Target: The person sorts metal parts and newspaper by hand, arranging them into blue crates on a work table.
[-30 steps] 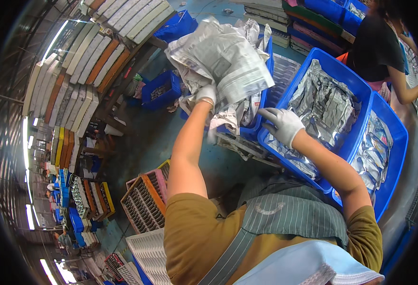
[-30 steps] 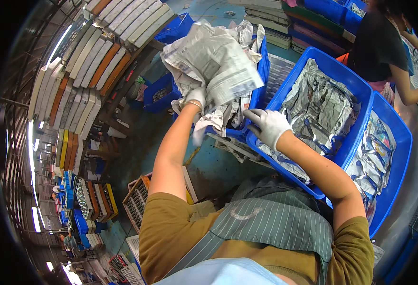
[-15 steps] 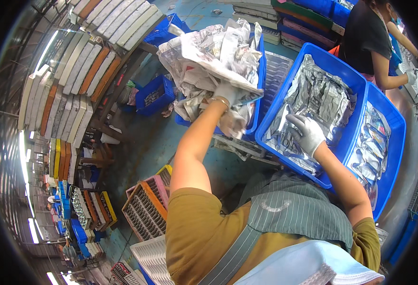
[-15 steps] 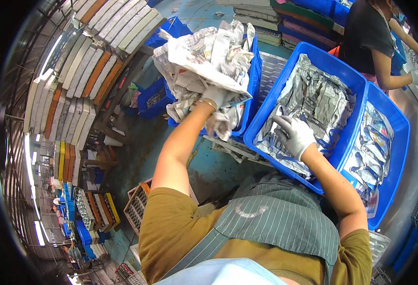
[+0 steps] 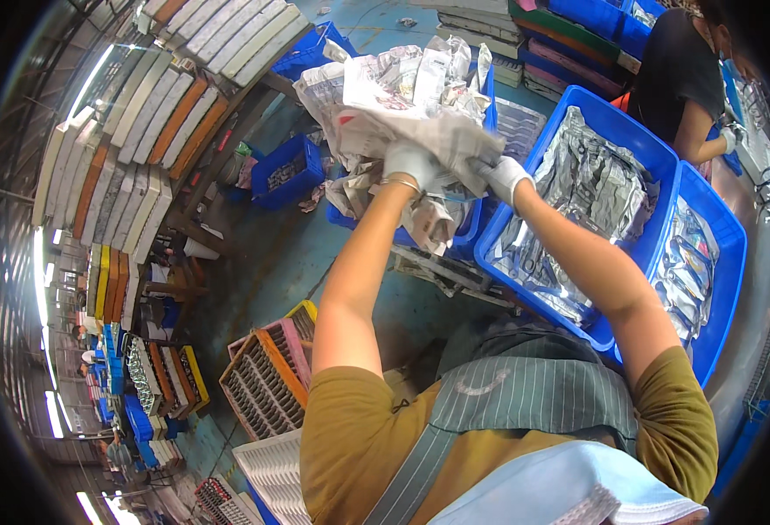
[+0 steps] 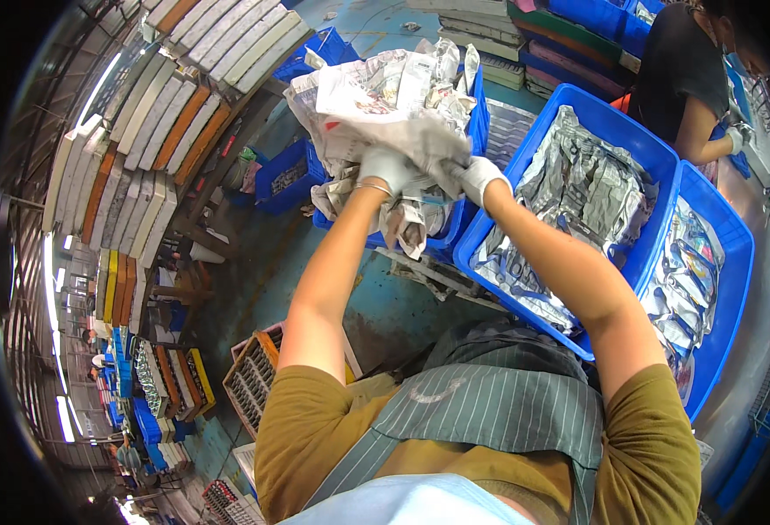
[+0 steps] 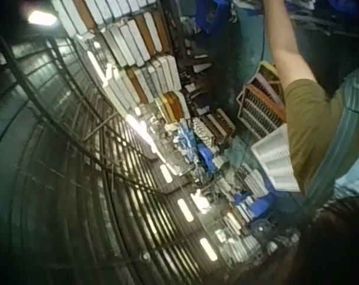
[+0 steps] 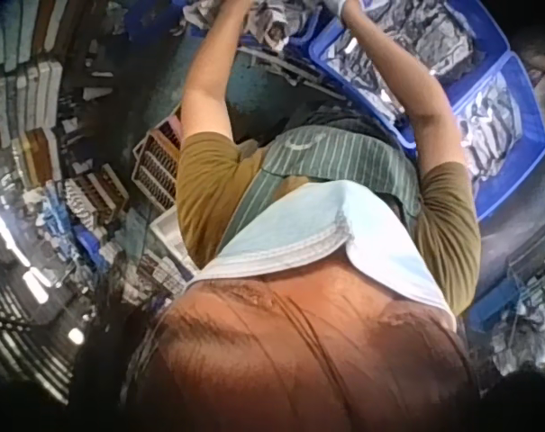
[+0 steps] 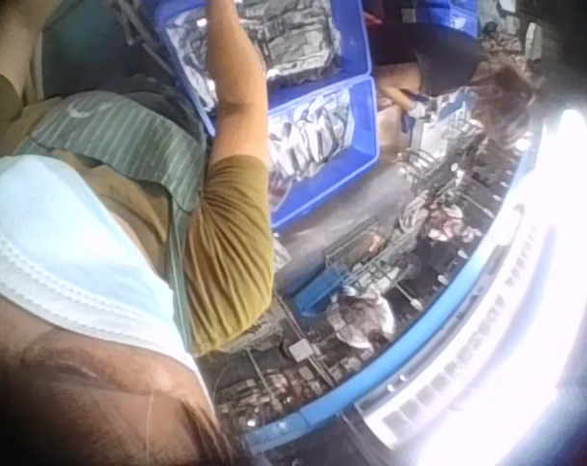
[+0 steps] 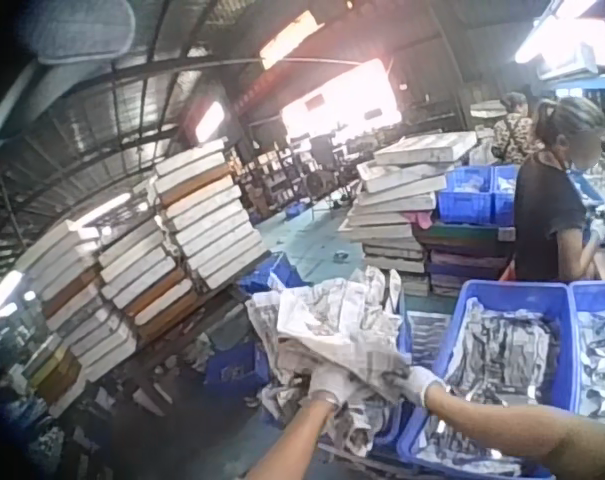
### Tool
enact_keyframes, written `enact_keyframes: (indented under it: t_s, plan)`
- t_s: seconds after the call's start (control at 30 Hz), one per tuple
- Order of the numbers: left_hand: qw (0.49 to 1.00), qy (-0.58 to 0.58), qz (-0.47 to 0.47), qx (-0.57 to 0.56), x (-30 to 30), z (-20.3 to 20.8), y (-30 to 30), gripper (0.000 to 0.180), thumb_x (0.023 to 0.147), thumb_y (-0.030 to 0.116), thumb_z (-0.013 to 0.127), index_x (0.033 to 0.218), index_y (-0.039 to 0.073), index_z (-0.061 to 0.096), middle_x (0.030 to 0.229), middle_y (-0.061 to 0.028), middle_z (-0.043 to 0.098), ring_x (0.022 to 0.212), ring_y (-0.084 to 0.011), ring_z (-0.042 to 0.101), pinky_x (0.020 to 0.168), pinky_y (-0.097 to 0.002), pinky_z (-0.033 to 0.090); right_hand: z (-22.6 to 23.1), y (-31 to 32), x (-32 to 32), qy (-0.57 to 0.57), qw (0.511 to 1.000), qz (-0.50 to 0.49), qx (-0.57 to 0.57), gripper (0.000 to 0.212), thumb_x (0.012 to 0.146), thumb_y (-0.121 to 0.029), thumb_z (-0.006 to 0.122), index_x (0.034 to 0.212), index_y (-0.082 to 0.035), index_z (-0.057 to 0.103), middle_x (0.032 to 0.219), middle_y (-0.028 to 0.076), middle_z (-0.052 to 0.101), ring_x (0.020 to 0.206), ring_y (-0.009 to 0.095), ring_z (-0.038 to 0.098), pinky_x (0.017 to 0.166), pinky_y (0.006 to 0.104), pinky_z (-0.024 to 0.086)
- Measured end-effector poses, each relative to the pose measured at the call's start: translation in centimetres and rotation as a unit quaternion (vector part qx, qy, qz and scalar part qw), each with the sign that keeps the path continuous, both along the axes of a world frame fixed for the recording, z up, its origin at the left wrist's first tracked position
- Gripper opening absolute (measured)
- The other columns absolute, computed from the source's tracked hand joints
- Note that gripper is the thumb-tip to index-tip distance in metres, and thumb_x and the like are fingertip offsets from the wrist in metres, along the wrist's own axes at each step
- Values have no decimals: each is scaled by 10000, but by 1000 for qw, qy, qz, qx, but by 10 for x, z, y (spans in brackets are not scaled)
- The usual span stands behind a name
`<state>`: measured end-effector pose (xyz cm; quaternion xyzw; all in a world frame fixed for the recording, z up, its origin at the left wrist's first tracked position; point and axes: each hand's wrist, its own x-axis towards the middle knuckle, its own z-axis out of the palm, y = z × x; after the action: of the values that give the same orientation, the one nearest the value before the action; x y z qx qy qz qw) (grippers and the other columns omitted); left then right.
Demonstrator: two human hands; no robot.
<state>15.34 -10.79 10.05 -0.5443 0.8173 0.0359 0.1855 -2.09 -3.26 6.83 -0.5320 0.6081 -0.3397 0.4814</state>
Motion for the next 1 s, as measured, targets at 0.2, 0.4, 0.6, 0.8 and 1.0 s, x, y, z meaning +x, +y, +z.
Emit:
enact_keyframes:
  t_s: [0.2, 0.4, 0.6, 0.8, 1.0]
  plan:
    - [860, 509, -25, 32, -14, 22, -4, 733, 823, 459, 552, 1367, 30, 313, 1335, -255, 395, 1266, -323, 374, 1039, -349, 291, -83, -9, 51, -746, 643, -61, 159, 498, 894, -396, 527, 1223, -31, 448, 1193, 129, 550, 1086, 280, 530, 933, 396, 434]
    - [971, 213, -112, -7, -30, -33, -21, 822, 743, 458, 595, 1421, 341, 146, 1460, -140, 206, 1322, -335, 269, 1033, -473, 309, -77, 9, 56, -581, 793, 34, 182, 453, 907, -423, 486, 1164, -50, 506, 1022, 138, 626, 872, 219, 616, 720, 316, 501]
    - [992, 39, -101, -70, -26, -66, -19, 654, 832, 372, 512, 1401, 395, 191, 1411, -149, 298, 1285, -320, 332, 973, -531, 350, -61, 68, -5, -386, 903, 13, 187, 330, 914, -352, 500, 1062, -76, 602, 892, 62, 654, 624, 116, 587, 525, 238, 451]
    - [984, -162, -71, -8, -69, -102, -14, 559, 848, 295, 518, 1361, 118, 380, 1420, -96, 324, 1220, -331, 435, 892, -629, 356, -32, 110, -40, -285, 948, -41, 136, 363, 934, -351, 469, 1139, -71, 578, 885, 43, 640, 678, 80, 553, 599, 213, 443]
    - [982, -167, -81, -35, -89, -113, -39, 523, 813, 244, 519, 1283, 25, 447, 1243, -154, 533, 1091, -306, 555, 906, -506, 412, -6, 144, -65, -234, 967, -24, 96, 387, 937, -356, 463, 1150, -53, 575, 907, 33, 640, 708, 77, 556, 643, 216, 445]
